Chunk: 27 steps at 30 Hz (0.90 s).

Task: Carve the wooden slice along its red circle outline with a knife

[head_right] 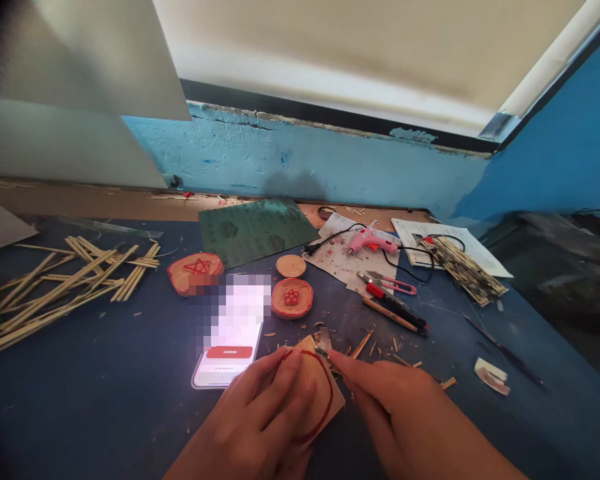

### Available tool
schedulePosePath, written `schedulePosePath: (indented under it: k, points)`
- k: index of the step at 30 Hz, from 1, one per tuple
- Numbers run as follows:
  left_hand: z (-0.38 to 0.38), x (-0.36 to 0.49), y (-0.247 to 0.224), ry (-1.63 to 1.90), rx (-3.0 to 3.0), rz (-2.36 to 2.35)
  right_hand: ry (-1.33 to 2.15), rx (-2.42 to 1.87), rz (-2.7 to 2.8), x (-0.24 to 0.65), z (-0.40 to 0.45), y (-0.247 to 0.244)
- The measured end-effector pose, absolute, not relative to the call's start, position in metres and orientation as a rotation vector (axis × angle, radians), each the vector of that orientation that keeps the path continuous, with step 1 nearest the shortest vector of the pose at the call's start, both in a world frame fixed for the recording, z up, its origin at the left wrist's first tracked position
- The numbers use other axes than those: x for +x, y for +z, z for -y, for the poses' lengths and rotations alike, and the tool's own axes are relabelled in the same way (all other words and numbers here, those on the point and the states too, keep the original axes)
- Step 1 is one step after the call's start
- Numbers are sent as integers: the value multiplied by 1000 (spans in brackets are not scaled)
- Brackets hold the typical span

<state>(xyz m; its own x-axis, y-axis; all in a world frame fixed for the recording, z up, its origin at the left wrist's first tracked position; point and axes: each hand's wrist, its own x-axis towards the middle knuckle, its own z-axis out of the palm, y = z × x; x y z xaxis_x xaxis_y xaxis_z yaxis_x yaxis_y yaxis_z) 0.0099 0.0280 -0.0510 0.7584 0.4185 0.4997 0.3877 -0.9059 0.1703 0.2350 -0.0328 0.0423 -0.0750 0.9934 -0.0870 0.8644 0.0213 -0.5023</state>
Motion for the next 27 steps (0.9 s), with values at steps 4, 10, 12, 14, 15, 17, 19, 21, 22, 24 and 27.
schedulePosePath:
  k: [4,10,12,14,15,17,19,21,22,24,27]
  points:
    - [-27,11,-54,903,2833,-707,613,-1855,2091,232,27,44]
    - [-27,11,-48,874,2829,-699,353,-1800,2209,244,41,4]
    - [-28,13,-44,913,2858,-670,339,-1798,2210,247,45,-14]
    - [-29,14,-43,931,2888,-641,369,-1786,2154,246,43,-28]
    - [-28,15,-44,929,2902,-638,389,-1775,2119,244,39,-32]
    - [-27,14,-48,922,2924,-672,426,-1749,2072,242,30,-35]
    - [-26,12,-53,906,2944,-667,453,-1742,2064,241,23,-30]
    - [-26,11,-57,894,2926,-660,464,-1769,2046,243,23,-17]
    - [-27,10,-57,898,2906,-658,484,-1791,2036,244,25,-9]
    - [-28,10,-57,895,2874,-663,588,-1857,2020,245,31,8]
    - [-28,11,-57,885,2869,-655,737,-1911,2019,241,37,28]
